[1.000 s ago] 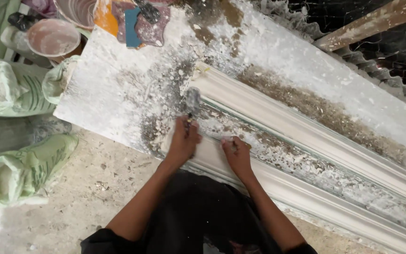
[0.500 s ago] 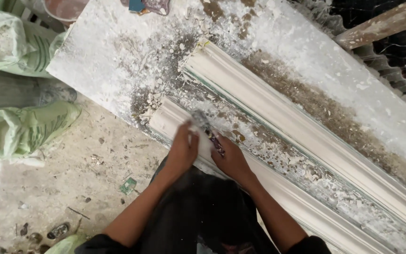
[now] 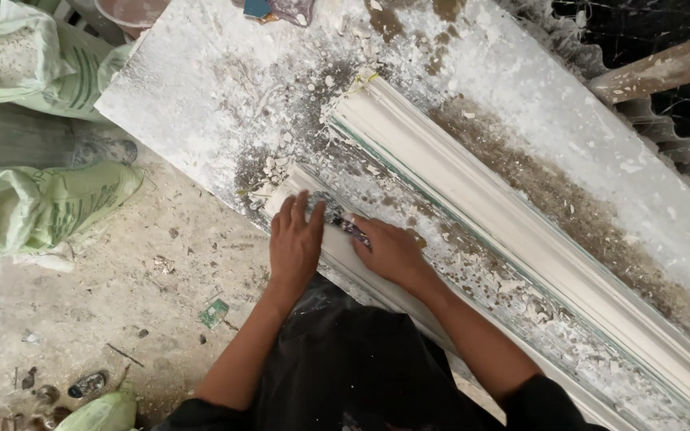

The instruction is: The person uses a small metal scraper to smooth the surface of a long, white gypsum mold resting on a workbench. They repeatedly scrape along the length of the mold to remove excess material and smooth the ridges.

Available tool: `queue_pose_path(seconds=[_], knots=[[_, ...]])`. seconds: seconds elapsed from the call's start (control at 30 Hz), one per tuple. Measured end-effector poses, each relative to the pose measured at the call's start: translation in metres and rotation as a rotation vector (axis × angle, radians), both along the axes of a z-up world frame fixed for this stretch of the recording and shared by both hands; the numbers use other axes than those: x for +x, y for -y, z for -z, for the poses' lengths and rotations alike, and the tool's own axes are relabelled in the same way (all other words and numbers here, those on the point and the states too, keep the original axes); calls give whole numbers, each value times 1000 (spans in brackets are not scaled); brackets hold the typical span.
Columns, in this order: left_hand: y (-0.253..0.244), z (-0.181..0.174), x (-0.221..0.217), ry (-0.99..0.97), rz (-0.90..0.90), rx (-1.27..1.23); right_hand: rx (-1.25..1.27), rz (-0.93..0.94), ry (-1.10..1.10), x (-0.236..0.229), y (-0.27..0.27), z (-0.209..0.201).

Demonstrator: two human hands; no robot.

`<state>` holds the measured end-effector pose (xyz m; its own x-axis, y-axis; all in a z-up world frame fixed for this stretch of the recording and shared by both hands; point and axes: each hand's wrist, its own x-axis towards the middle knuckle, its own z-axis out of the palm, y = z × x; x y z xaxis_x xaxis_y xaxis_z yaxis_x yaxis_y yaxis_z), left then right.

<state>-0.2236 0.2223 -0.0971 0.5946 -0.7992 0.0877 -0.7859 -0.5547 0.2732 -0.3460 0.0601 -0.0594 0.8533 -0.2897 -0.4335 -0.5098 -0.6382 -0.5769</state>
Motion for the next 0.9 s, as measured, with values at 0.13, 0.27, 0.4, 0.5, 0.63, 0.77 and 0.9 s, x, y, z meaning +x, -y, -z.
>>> queue_pose_path(seconds=[0.13,0.27,0.4,0.5,0.63,0.77,0.9], knots=[[2,-3,1,-30,50,4,-25,-51,-10,-1,7,3],[4,-16,12,-46,69,58,-6,-64,17,8,8,3],[6,5,6,9,95,149,8,-83,-46,9,14,-12],[5,13,5,44,98,127,5,-92,-90,8,15,-9],[6,-11,15,26,57,70,13,-93,-25,19,11,-7],[9,-9,14,22,53,88,2,-73,16,18,11,-5],[10,-7,16,10,54,75,-1,-58,-58,29,10,-26]])
